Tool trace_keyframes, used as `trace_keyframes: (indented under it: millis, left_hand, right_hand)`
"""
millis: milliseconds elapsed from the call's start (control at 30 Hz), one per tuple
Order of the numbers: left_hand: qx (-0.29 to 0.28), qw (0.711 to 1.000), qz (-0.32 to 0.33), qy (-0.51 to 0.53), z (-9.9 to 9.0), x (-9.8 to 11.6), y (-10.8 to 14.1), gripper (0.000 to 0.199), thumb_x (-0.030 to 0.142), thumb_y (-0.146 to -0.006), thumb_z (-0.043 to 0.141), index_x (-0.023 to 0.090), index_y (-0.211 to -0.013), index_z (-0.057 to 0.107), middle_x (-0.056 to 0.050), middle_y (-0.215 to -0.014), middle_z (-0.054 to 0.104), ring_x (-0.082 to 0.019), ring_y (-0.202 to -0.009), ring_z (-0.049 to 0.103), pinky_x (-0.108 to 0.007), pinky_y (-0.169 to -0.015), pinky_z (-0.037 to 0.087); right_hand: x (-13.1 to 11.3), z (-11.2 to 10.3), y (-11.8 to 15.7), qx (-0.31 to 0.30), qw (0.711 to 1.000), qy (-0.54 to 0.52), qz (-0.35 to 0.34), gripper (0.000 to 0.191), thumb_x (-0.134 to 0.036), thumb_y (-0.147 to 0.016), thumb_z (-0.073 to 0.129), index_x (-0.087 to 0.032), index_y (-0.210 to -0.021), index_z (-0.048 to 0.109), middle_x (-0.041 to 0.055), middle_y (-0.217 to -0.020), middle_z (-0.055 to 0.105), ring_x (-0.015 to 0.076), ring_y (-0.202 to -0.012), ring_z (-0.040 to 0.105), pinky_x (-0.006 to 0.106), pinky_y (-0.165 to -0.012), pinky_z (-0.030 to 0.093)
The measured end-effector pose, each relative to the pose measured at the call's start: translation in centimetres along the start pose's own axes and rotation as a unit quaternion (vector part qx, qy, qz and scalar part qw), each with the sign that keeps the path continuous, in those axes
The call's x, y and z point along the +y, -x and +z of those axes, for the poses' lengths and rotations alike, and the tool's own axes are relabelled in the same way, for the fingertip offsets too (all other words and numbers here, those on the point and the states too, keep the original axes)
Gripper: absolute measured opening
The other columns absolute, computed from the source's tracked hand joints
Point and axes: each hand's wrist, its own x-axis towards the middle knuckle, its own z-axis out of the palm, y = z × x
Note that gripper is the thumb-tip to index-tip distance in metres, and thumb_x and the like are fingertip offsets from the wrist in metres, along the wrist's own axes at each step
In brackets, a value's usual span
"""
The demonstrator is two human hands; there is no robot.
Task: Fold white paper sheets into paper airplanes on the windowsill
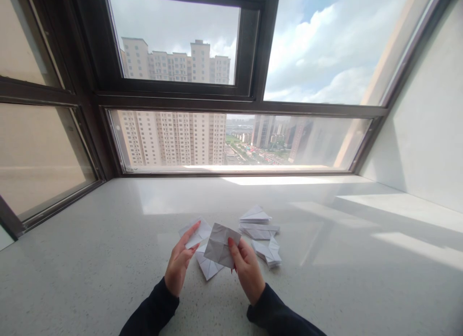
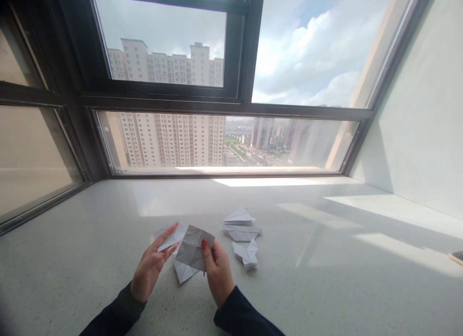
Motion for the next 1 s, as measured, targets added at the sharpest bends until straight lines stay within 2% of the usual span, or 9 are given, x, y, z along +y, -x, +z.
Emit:
trace_keyframes:
  millis: [100,233,333,400,467,567,733,833,1000]
  left_hand:
    - [-0.015,0.999,0.01,-0.03,0.0,0.0,0.0,0.064,0.029,-0.062,0.051,0.015,-0.123,0.038,-0.006,-0.132,0.036,-0.029,-0.122,0.026,-0.038,-0.099,0.026]
    - [-0.01,0.994,-0.034,-0.108,0.3,0.1,-0.1,0.055,0.033,-0.067,0.054,0.017,-0.119,0.044,-0.008,-0.126,0.044,-0.027,-0.118,0.035,-0.038,-0.098,0.027]
    - [-0.012,0.989,-0.036,-0.14,0.6,0.1,0.0,0.045,0.027,-0.068,0.053,0.017,-0.112,0.051,-0.008,-0.122,0.049,-0.025,-0.113,0.041,-0.036,-0.096,0.029]
    - [-0.028,0.991,-0.036,-0.127,0.9,0.1,0.1,0.047,0.021,-0.067,0.052,0.018,-0.114,0.047,-0.007,-0.12,0.05,-0.023,-0.106,0.047,-0.034,-0.092,0.033]
    - [-0.056,0.993,-0.051,-0.094,1.1,0.0,0.3,0.059,0.016,-0.065,0.053,0.02,-0.122,0.038,-0.006,-0.117,0.052,-0.02,-0.093,0.054,-0.031,-0.084,0.039]
    - [-0.087,0.992,-0.074,-0.044,1.3,0.0,0.5,0.074,0.008,-0.06,0.052,0.023,-0.128,0.026,-0.005,-0.113,0.053,-0.015,-0.077,0.055,-0.026,-0.073,0.042]
    - [-0.103,0.986,-0.114,0.067,1.5,0.3,0.8,0.083,0.006,-0.049,0.044,0.022,-0.128,0.024,-0.004,-0.108,0.054,-0.015,-0.077,0.054,-0.023,-0.066,0.041]
    - [-0.102,0.983,-0.125,0.09,1.5,0.2,0.8,0.078,0.011,-0.053,0.045,0.024,-0.128,0.025,-0.003,-0.104,0.055,-0.015,-0.076,0.053,-0.024,-0.066,0.041]
    - [-0.102,0.988,-0.112,0.036,1.6,0.1,0.8,0.073,0.023,-0.067,0.056,0.023,-0.13,0.019,-0.004,-0.098,0.057,-0.014,-0.078,0.052,-0.023,-0.069,0.04]
  right_hand:
    - [-0.1,0.1,0.1,0.017,1.0,0.004,-0.001,0.041,-0.054,-0.075,0.042,-0.016,-0.083,0.056,-0.0029,-0.053,0.045,0.0095,-0.042,0.036,0.02,-0.037,0.03]
    - [-0.1,0.1,0.1,0.019,1.0,0.008,-0.01,0.04,-0.053,-0.077,0.04,-0.016,-0.082,0.055,-0.0043,-0.052,0.042,0.0081,-0.041,0.033,0.019,-0.034,0.028]
    - [0.2,0.0,0.1,0.004,0.999,0.031,-0.014,0.042,-0.054,-0.076,0.039,-0.016,-0.083,0.056,-0.0032,-0.053,0.045,0.0091,-0.042,0.036,0.019,-0.036,0.031]
    - [0.4,0.0,0.0,-0.011,0.999,0.048,-0.012,0.044,-0.055,-0.076,0.039,-0.016,-0.083,0.057,-0.0019,-0.053,0.048,0.0104,-0.043,0.04,0.02,-0.037,0.033]
    - [0.7,-0.1,-0.1,-0.027,0.997,0.065,-0.011,0.044,-0.055,-0.075,0.039,-0.016,-0.081,0.058,-0.0005,-0.054,0.05,0.0122,-0.047,0.044,0.021,-0.039,0.035]
    - [1.1,-0.2,-0.2,-0.051,0.996,0.079,-0.004,0.042,-0.053,-0.076,0.04,-0.016,-0.078,0.059,0.0015,-0.059,0.054,0.0145,-0.055,0.049,0.022,-0.045,0.039]
    - [1.8,-0.5,-0.4,-0.068,0.993,0.093,0.006,0.037,-0.047,-0.078,0.041,-0.015,-0.074,0.058,0.0031,-0.065,0.058,0.0155,-0.062,0.051,0.023,-0.053,0.04]
    - [1.8,-0.5,-0.3,-0.075,0.99,0.118,0.003,0.035,-0.045,-0.079,0.041,-0.014,-0.074,0.058,0.0031,-0.066,0.058,0.0148,-0.06,0.049,0.023,-0.053,0.039]
    - [1.6,-0.5,-0.1,-0.074,0.985,0.154,-0.003,0.036,-0.044,-0.079,0.041,-0.014,-0.07,0.058,0.0027,-0.064,0.058,0.0136,-0.056,0.048,0.022,-0.051,0.037]
